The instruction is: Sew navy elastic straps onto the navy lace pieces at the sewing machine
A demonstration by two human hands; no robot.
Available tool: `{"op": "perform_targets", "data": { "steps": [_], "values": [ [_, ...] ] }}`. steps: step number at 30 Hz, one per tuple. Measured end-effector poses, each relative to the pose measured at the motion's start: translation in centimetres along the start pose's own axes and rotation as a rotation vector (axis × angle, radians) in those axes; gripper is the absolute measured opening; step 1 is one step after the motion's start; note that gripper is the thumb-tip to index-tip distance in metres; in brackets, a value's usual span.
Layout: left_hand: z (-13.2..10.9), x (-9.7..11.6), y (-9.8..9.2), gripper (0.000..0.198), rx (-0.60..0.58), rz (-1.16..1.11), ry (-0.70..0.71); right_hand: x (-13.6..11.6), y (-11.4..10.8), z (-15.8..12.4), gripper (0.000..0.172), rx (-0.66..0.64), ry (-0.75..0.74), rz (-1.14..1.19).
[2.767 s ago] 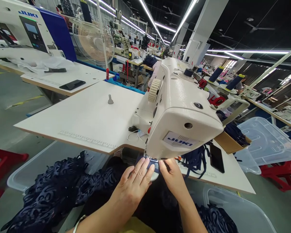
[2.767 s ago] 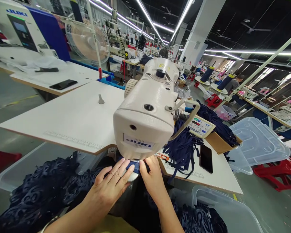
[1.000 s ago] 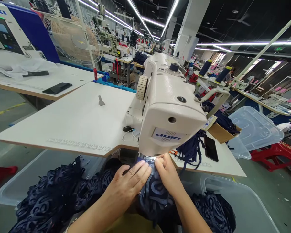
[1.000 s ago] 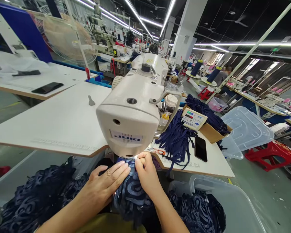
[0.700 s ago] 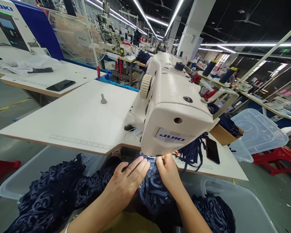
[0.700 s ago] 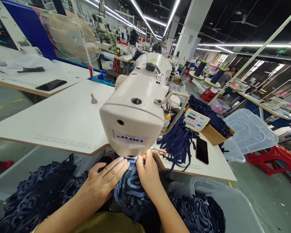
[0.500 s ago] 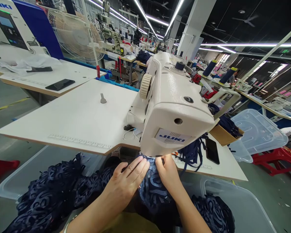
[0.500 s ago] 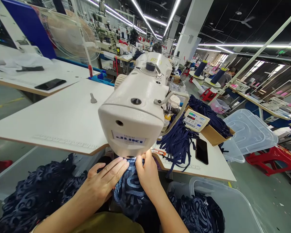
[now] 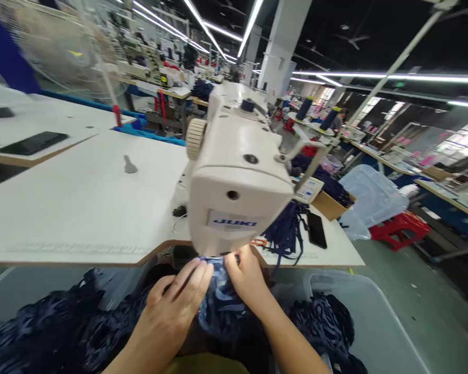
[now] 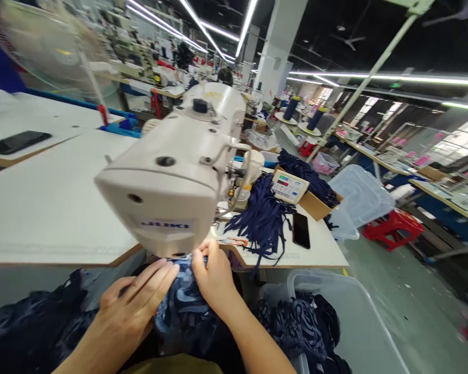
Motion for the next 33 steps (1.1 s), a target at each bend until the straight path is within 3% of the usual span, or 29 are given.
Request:
{"op": "perform_targets", "data": {
  "steps": [5,14,18,22,27,30,33],
  "values": [
    [-0.1,-0.4,0.2,0.054,-0.022,-0.052,-0.015,1.7,-0.3,0.2,0.011,0.017,0.021,0.053],
    [0.4,-0.1,-0.2,0.059,-0.068,0.02,0.056,11.4,-4.9,1.4,0.015,0.322,0.278,-0.043],
    [0.3,0.1,0.3,0.057,-0.02,0.001,0.044,13.3,-6.4,2.6,0.018,0.384,0.293,0.079],
    [0.5,0.5,0.5,0.051,-0.027,0.03,0.024,12.3,-8.8,3.8,0.029,0.414,0.279,0.344],
    [1.1,0.5,0.2,0.047,-0.031,0.073,0.044,7.5,-10.7,3.4,0.038,0.394,0.251,0.704],
    [1.1,0.2,-0.2,0.043,-0.044,0.026,0.12,4.0,-8.6,1.6,0.031,0.151,0.283,1.02],
    [0.6,0.1,-1.1,0.034,-0.107,-0.014,0.229,1.5,-4.9,-0.2,0.023,-0.131,0.275,1.052]
  ]
}}
Point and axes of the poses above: each hand's wrist, its own z-axis towards the middle knuckle, its own y-axis out of the palm, x = y × z, the point moved 2 cm from there along z, towards the middle knuckle, and after that the axes turned 10 degrees about -z, right-handed, at the moved point
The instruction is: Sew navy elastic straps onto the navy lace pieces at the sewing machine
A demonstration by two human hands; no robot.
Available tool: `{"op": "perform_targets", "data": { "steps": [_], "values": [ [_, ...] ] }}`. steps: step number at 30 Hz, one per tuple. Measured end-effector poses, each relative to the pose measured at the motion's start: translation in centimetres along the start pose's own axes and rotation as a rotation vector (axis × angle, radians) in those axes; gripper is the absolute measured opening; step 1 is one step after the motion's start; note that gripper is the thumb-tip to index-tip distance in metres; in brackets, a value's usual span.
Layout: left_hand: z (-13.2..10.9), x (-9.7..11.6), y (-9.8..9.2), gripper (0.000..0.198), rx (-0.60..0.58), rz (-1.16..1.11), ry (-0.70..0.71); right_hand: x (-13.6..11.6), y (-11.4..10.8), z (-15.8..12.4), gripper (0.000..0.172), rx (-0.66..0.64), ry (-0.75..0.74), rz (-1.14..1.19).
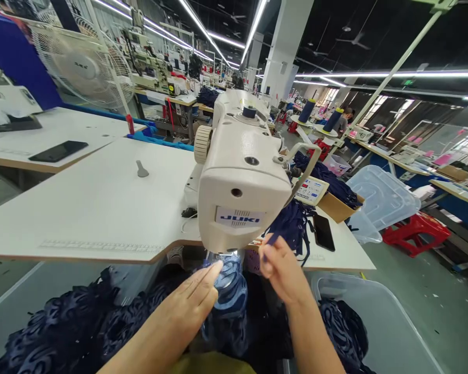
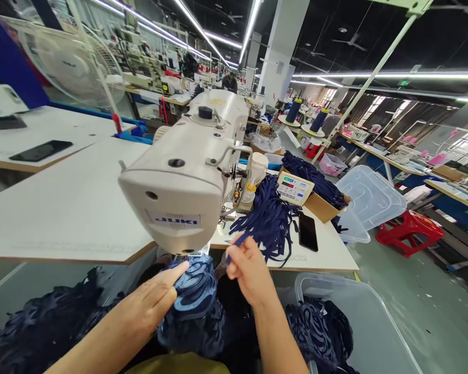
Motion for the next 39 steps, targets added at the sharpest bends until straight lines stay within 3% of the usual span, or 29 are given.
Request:
{"op": "perform_targets", "data": {
  "steps": [3,7,8,12,16,20,30,39],
  "values": [
    [-0.3,0.3,-1.1,0.024,-0.13,0.005,0.027,2.5,1.8,-0.1,0.019,-0.049,-0.004,-0.161],
    [0.5,0.5,-1.3,0.087,-0.114,0.021,-0.068,3.8,1.8,0.6,0.015,0.026,-0.094,-0.335],
    [1.0,0.6,-1.0,0.086,-0.083,0.046,-0.073,3.8,1.7,0.8,0.014,0.036,-0.116,-0.369],
    [2.5,1.0,0.1,0.027,0.047,0.085,-0.08,3.6,1.7,1.3,0.016,0.06,-0.146,-0.469],
    [2.3,1.2,0.0,0.038,0.002,-0.098,-0.036,3.7,1.6,1.4,0.015,0.128,-0.14,-0.556],
    [0.7,0.4,-0.2,0.036,-0.046,-0.182,-0.067,4.4,1.7,0.8,0.022,0.15,-0.101,-0.652],
    [0.2,0.3,0.5,0.039,0.002,-0.097,0.024,5.6,2.1,0.6,0.02,0.015,0.035,-0.401],
    [-0.1,0.3,1.6,0.04,0.023,-0.036,0.035,4.4,2.2,0.5,0.022,-0.042,0.046,-0.424]
  ]
}}
Point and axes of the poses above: each hand's wrist, its own z-axis towards the middle knuckle, its own y-axis out of the palm, x = y × z, the point moved 2 cm from there along z, towards the middle knuckle, and after that the axes turned 10 degrees about -z, right-handed, at the moved point
